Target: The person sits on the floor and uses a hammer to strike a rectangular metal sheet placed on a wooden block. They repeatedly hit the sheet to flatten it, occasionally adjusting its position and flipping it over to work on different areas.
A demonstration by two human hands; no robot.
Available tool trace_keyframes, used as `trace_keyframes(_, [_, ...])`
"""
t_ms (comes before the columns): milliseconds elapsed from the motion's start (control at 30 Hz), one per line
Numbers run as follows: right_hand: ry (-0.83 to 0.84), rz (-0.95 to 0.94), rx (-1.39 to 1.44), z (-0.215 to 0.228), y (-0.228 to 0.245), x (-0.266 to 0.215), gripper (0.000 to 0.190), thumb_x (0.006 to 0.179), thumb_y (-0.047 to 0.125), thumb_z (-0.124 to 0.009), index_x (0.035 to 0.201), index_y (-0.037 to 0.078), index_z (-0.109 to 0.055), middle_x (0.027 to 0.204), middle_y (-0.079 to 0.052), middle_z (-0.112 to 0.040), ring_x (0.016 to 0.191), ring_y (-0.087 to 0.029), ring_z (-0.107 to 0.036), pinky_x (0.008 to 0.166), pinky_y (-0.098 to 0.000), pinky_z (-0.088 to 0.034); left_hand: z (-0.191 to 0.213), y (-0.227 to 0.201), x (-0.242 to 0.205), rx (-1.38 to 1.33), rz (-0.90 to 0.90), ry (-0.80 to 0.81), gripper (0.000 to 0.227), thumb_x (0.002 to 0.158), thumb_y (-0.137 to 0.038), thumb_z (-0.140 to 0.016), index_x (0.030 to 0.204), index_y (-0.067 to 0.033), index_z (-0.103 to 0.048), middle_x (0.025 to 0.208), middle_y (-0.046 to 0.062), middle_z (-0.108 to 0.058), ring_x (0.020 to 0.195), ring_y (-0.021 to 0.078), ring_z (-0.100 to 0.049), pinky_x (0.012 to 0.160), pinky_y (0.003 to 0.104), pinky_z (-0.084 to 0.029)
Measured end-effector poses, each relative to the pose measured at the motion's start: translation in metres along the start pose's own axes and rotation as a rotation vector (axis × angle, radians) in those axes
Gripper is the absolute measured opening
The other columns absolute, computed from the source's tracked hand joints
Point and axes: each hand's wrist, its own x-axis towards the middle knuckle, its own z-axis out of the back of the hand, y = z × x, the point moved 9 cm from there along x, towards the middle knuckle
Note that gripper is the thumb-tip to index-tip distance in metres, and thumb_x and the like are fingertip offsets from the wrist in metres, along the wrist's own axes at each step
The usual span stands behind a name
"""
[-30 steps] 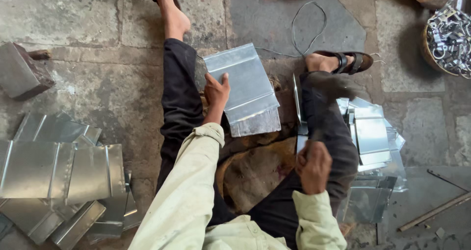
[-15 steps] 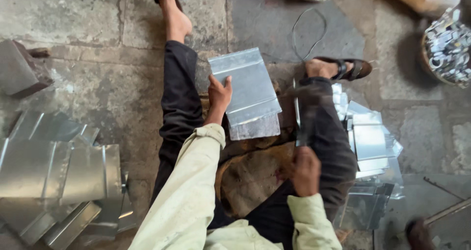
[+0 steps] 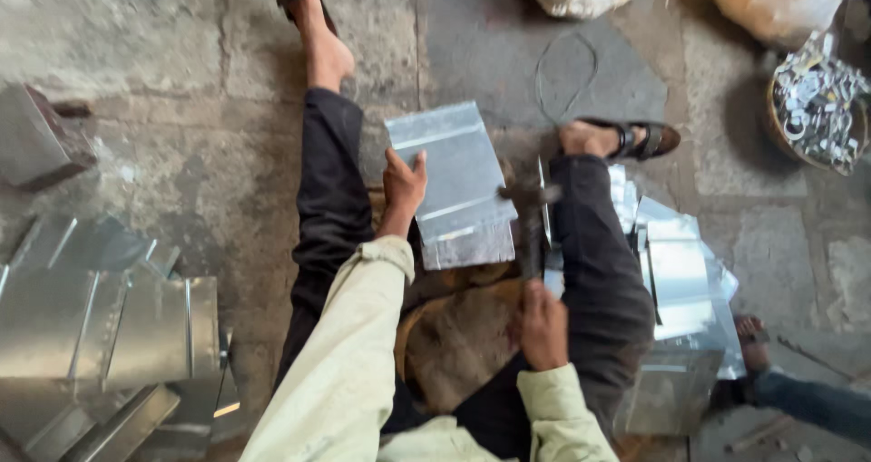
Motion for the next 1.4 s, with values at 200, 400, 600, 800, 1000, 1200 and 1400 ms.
trace_keyframes(200, [-0.108, 0.611, 0.371, 0.037, 0.043, -0.039, 0.037, 0.108, 0.042, -0.052, 0.093, 0.009, -0.060, 0.070, 0.004, -0.052, 0.055, -0.009, -0.043, 0.048, -0.0271, -0.034, 0.007, -0.013, -0.004, 0.017, -0.171, -0.168, 0.059, 0.095, -0.035, -0.072, 0.126, 0.0058, -0.042, 0.106, 0.033, -0.067, 0.097, 0.0526, -0.066, 0.078, 0.056, -0.052])
trace_keyframes(400, [-0.048, 0.137, -0.365, -0.027, -0.061, 0.005, 0.038, 0.106, 0.038, -0.055, 0.092, 0.004, -0.065, 0.065, -0.001, -0.058, 0.056, -0.012, -0.054, 0.054, -0.0289, -0.045, 0.001, 0.000, -0.002, 0.056, -0.098, -0.125, 0.066, 0.097, -0.038, -0.070, 0.134, 0.0077, -0.039, 0.106, 0.033, -0.067, 0.096, 0.0528, -0.065, 0.076, 0.057, -0.051])
trace_keyframes(600, [0.008, 0.270, 0.106, 0.005, 0.034, -0.029, 0.040, 0.110, 0.039, -0.050, 0.097, 0.003, -0.062, 0.068, 0.004, -0.049, 0.057, -0.006, -0.041, 0.051, -0.0252, -0.036, -0.004, 0.009, 0.000, 0.026, -0.069, -0.085, 0.064, 0.097, -0.037, -0.069, 0.132, 0.0072, -0.040, 0.107, 0.032, -0.068, 0.097, 0.0513, -0.067, 0.076, 0.056, -0.052])
trace_keyframes(800, [-0.122, 0.590, 0.221, 0.011, 0.031, -0.039, 0.042, 0.110, 0.044, -0.049, 0.100, 0.004, -0.061, 0.067, 0.000, -0.050, 0.054, -0.007, -0.041, 0.050, -0.0248, -0.030, -0.003, 0.009, 0.002, 0.025, -0.147, -0.173, 0.063, 0.094, -0.034, -0.073, 0.130, 0.0081, -0.041, 0.105, 0.034, -0.068, 0.097, 0.0526, -0.066, 0.078, 0.055, -0.053])
trace_keyframes(1000, [0.018, 0.081, -0.494, -0.024, -0.036, 0.001, 0.046, 0.110, 0.043, -0.050, 0.090, 0.002, -0.060, 0.065, -0.005, -0.053, 0.055, -0.012, -0.047, 0.050, -0.0301, -0.037, 0.000, 0.003, 0.002, -0.005, -0.056, -0.072, 0.073, 0.097, -0.037, -0.068, 0.141, 0.0096, -0.034, 0.111, 0.034, -0.064, 0.093, 0.0514, -0.067, 0.070, 0.055, -0.053])
trace_keyframes(1200, [0.042, 0.474, 0.258, 0.013, 0.056, -0.044, 0.046, 0.112, 0.046, -0.044, 0.095, 0.006, -0.060, 0.072, -0.004, -0.057, 0.051, -0.014, -0.050, 0.048, -0.0261, -0.040, -0.003, 0.009, 0.000, -0.004, -0.061, -0.109, 0.068, 0.097, -0.041, -0.068, 0.138, 0.0059, -0.041, 0.113, 0.032, -0.068, 0.102, 0.0503, -0.067, 0.081, 0.054, -0.054])
trace_keyframes(1400, [-0.070, 0.561, 0.090, -0.010, 0.013, -0.030, 0.037, 0.109, 0.038, -0.049, 0.093, 0.006, -0.061, 0.067, -0.002, -0.057, 0.053, -0.013, -0.052, 0.052, -0.0287, -0.043, -0.010, 0.020, 0.005, 0.036, -0.097, -0.125, 0.072, 0.096, -0.039, -0.068, 0.140, 0.0080, -0.037, 0.117, 0.034, -0.065, 0.104, 0.0524, -0.064, 0.084, 0.055, -0.052])
